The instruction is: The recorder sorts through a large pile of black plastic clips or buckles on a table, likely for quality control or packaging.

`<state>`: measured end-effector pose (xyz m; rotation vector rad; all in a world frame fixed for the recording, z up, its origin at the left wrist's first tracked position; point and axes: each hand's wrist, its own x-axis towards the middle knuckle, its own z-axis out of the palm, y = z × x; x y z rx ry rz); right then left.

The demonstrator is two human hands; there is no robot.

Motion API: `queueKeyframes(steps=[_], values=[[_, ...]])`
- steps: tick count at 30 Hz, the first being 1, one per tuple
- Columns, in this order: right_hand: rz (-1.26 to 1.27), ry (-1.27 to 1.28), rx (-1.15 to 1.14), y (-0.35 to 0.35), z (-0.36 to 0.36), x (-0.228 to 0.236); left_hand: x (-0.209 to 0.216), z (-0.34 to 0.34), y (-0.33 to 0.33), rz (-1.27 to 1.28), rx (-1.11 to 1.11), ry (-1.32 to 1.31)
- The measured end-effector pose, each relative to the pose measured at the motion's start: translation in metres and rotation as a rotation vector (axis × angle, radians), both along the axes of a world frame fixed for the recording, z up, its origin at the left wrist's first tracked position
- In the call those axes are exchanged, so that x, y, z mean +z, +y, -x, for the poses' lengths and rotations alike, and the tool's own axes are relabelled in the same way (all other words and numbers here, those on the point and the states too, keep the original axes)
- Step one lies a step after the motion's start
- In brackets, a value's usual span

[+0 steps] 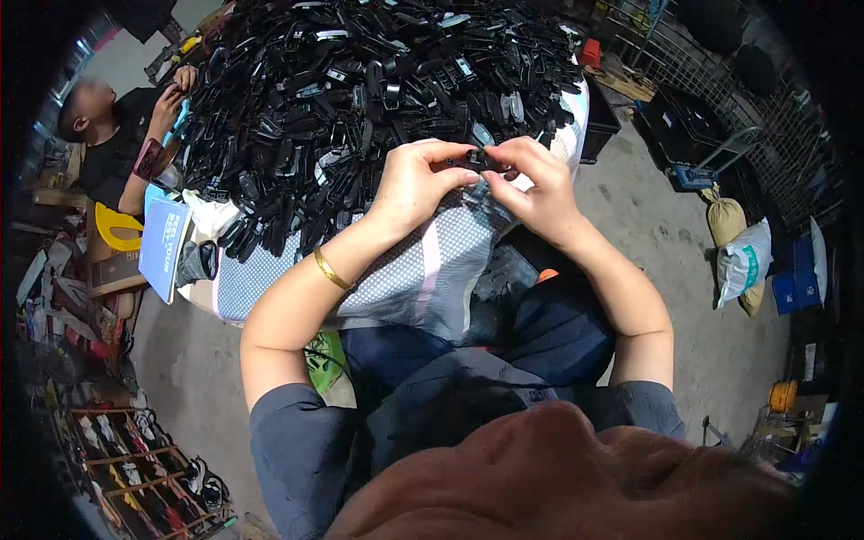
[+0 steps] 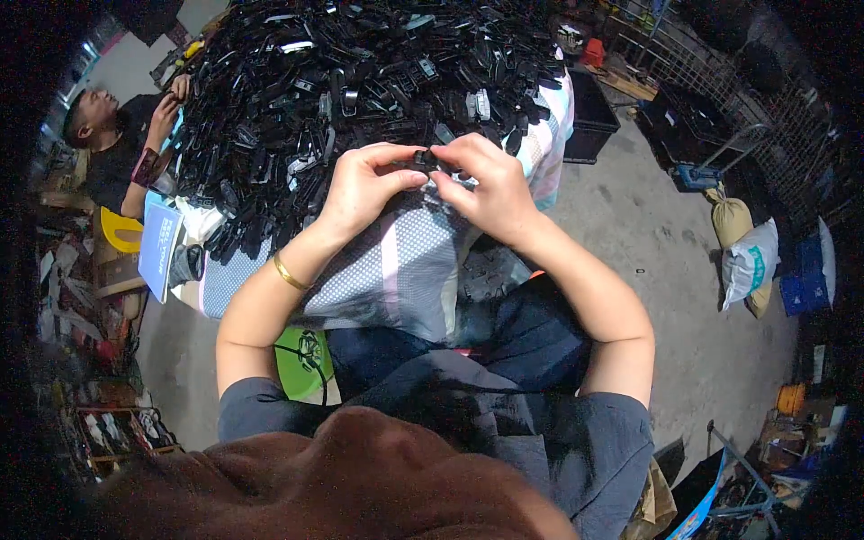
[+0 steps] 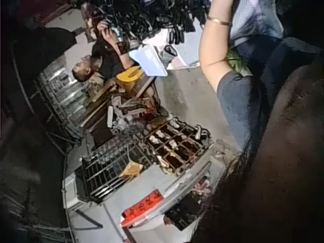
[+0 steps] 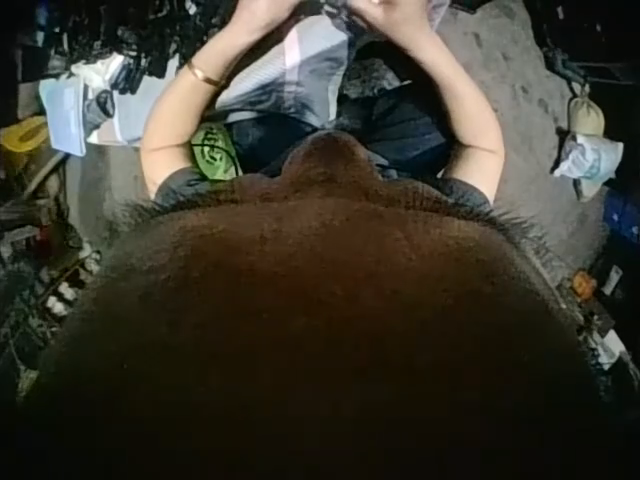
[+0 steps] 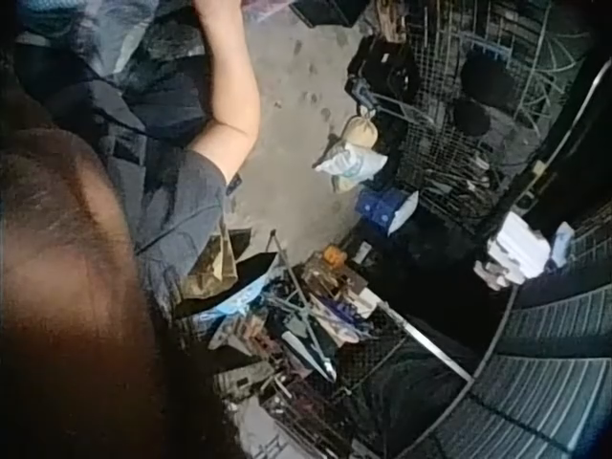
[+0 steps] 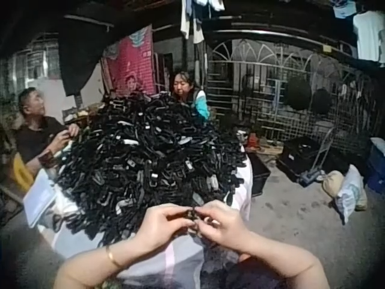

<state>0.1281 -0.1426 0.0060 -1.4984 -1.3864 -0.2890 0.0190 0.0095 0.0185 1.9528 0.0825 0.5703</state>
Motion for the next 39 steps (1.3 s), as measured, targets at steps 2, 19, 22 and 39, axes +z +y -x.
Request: queueKeyframes(steps=[2, 19, 22, 39], values=[[0.004, -0.029, -0.015, 0.0, 0.002, 0.0, -0.001, 0.0, -0.001, -0.012, 0.024, 0.001], [-0.018, -0.306, -0.181, 0.0, 0.014, 0.007, 0.001, 0.001, -0.014, 0.368, -0.096, -0.018], [0.072, 0.048, -0.134, 0.0, 0.004, 0.002, 0.007, 0.002, -0.005, 0.309, -0.172, -0.007], [1.031, -0.042, 0.431, -0.033, -0.013, 0.03, 0.041, 0.023, 0.012, -0.798, -0.021, 0.162]])
